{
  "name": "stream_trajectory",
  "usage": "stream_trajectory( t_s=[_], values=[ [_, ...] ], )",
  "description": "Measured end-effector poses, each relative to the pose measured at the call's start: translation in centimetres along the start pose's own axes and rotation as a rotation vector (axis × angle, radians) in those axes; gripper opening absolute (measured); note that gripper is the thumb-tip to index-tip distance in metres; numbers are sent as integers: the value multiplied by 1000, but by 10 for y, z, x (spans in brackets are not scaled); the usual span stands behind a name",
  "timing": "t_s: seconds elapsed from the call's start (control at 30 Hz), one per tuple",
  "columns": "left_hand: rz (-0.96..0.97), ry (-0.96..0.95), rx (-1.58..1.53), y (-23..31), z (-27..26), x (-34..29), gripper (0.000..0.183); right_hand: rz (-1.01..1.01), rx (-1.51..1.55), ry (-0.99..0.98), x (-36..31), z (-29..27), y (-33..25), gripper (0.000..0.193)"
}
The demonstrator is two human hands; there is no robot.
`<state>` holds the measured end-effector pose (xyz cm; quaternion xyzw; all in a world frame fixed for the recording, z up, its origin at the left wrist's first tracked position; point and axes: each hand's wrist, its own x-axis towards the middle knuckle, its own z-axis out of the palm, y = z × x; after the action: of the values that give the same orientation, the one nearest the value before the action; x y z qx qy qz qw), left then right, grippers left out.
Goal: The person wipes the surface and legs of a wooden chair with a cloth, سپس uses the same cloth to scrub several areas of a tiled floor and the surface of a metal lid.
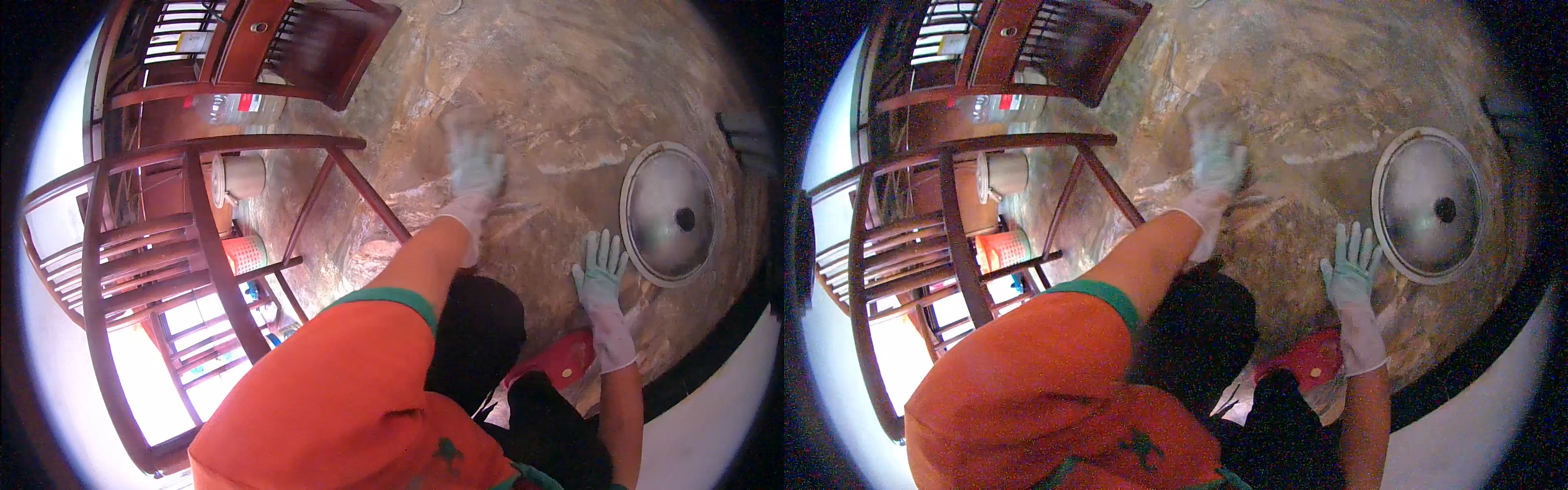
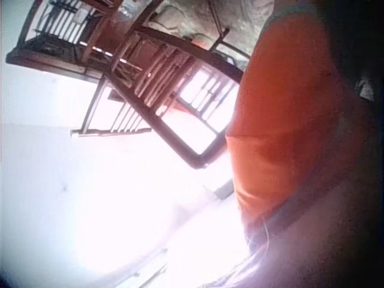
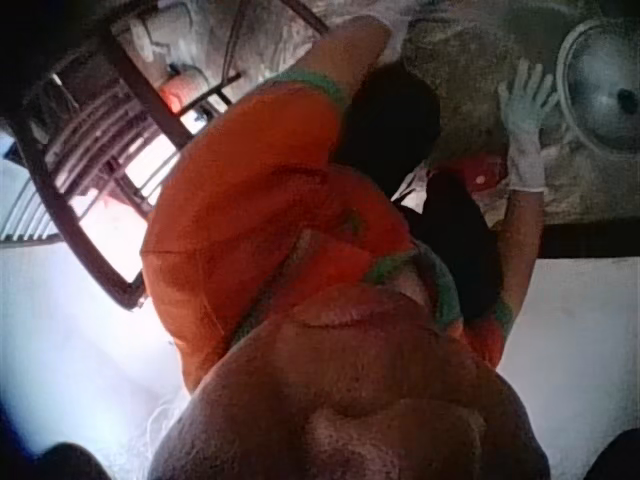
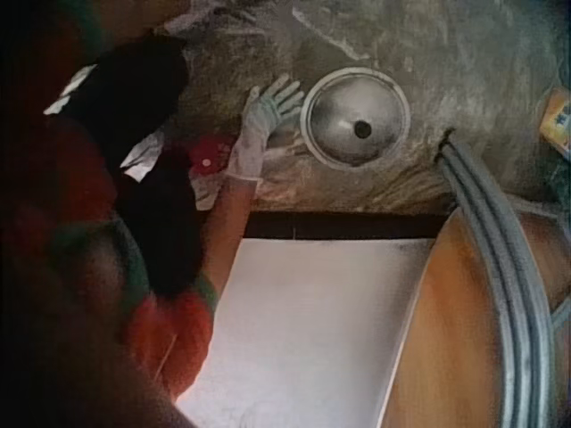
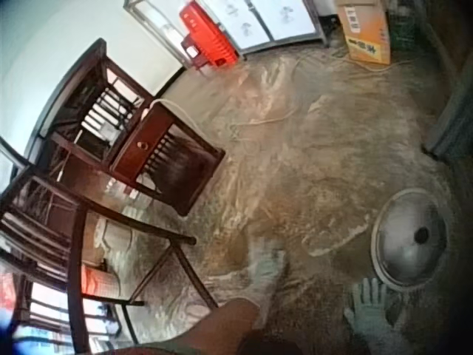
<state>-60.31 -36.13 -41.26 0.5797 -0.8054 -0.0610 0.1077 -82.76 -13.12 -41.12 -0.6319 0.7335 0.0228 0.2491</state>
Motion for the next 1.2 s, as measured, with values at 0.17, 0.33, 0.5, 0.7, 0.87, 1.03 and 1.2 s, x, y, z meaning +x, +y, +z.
stream_trajectory(
  t_s=[0.17,0.33,0.5,0.7,0.87,1.03,1.2],
  values=[
    [-630,40,67,-133,-24,-26,60,-85,50,44,1,-3,-10,81],
    [-1137,-99,124,-56,-29,-42,67,-88,34,2,-12,-7,7,80],
    [-900,-275,204,42,-21,-84,67,-60,73,-2,-25,-2,-14,73],
    [-139,-742,139,145,-31,-105,61,-12,726,219,-37,20,9,55],
    [10,-1290,-390,167,-64,-77,56,602,1828,275,-65,-8,-13,53],
    [101,-1523,-1074,184,-78,-104,71,398,2570,66,-101,-19,-9,51],
    [580,-1636,-697,215,-94,-107,77,620,2357,451,-130,-27,-22,38]
  ],
)
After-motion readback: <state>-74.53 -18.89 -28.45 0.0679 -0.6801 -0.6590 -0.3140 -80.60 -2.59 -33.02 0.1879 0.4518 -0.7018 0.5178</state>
